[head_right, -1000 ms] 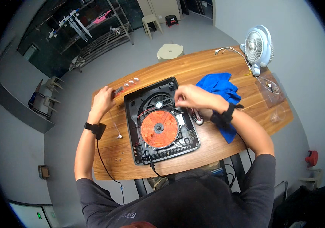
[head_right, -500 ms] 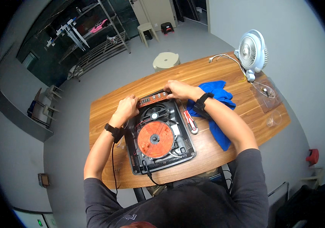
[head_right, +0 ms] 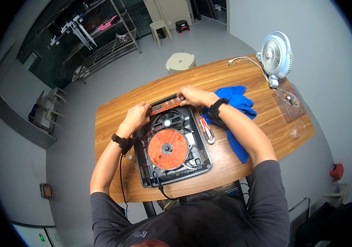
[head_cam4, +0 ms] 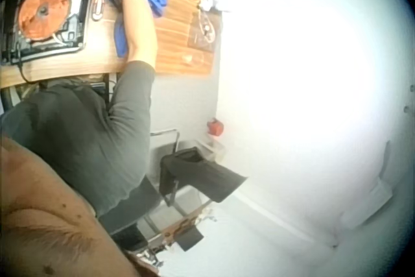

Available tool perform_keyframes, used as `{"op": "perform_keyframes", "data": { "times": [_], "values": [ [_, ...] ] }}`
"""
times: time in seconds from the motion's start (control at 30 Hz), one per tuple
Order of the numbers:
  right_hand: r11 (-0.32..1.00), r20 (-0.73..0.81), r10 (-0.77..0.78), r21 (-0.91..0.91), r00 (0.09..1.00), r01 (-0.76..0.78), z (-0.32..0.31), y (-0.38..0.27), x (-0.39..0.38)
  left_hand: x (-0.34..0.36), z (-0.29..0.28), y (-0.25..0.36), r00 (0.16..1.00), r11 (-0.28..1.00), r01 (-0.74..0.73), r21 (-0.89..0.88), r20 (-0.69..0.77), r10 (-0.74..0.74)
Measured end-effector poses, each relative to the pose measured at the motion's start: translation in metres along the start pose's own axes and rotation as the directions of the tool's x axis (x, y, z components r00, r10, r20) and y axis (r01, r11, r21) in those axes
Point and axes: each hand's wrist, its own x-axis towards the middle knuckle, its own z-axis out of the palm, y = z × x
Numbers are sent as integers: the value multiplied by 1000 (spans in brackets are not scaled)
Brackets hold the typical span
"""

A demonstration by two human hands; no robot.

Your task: The person uses a screwdriver to tighten screws on the internal components of a disassembled electronic device, then closes the casing and secures the bottom screws. The device is placed on a wooden table with tools and a cloth nearby.

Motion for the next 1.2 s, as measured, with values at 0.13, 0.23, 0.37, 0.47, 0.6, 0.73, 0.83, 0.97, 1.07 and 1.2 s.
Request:
{"op": "perform_keyframes", "data": {
  "times": [0.13, 0.23, 0.37, 0.47, 0.6, 0.73, 0.83, 0.97, 1.07, 1.2],
  "values": [
    [1000, -8, -2, 6, 1000, 2, -1, -4, 0, -13, -8, -17, 1000, 965, -11, -261, -2, 11],
    [1000, -43, -8, -30, 999, 7, 0, -5, -2, -23, -14, -34, 1000, 940, -7, -341, -26, -2],
    [999, -36, -24, -48, 999, 22, 0, -5, -1, -45, -10, -67, 998, 965, 57, -257, 43, -48],
    [993, -74, -56, -104, 996, 48, 1, -10, -2, -54, -2, -73, 996, 944, 90, -318, 31, -85],
    [993, -57, -29, -113, 998, 23, -1, -9, -2, -51, 2, -69, 997, 961, 69, -269, -20, -77],
    [995, -45, -11, -97, 999, 6, -1, -13, -1, -51, 9, -70, 995, 973, 65, -222, -56, -79],
    [994, -51, -19, -105, 998, 14, -1, -9, 0, -48, 18, -69, 987, 960, 66, -272, -125, -103],
    [994, -56, -23, -104, 998, 17, 1, -7, 0, -48, 25, -69, 977, 957, 53, -286, -181, -109],
    [995, -53, -20, -98, 998, 15, 0, -7, 0, -50, 24, -69, 975, 956, 54, -289, -191, -113],
    [997, -48, -8, -82, 999, 4, 1, -10, 0, -52, 27, -71, 970, 951, 39, -306, -215, -109]
  ]
}}
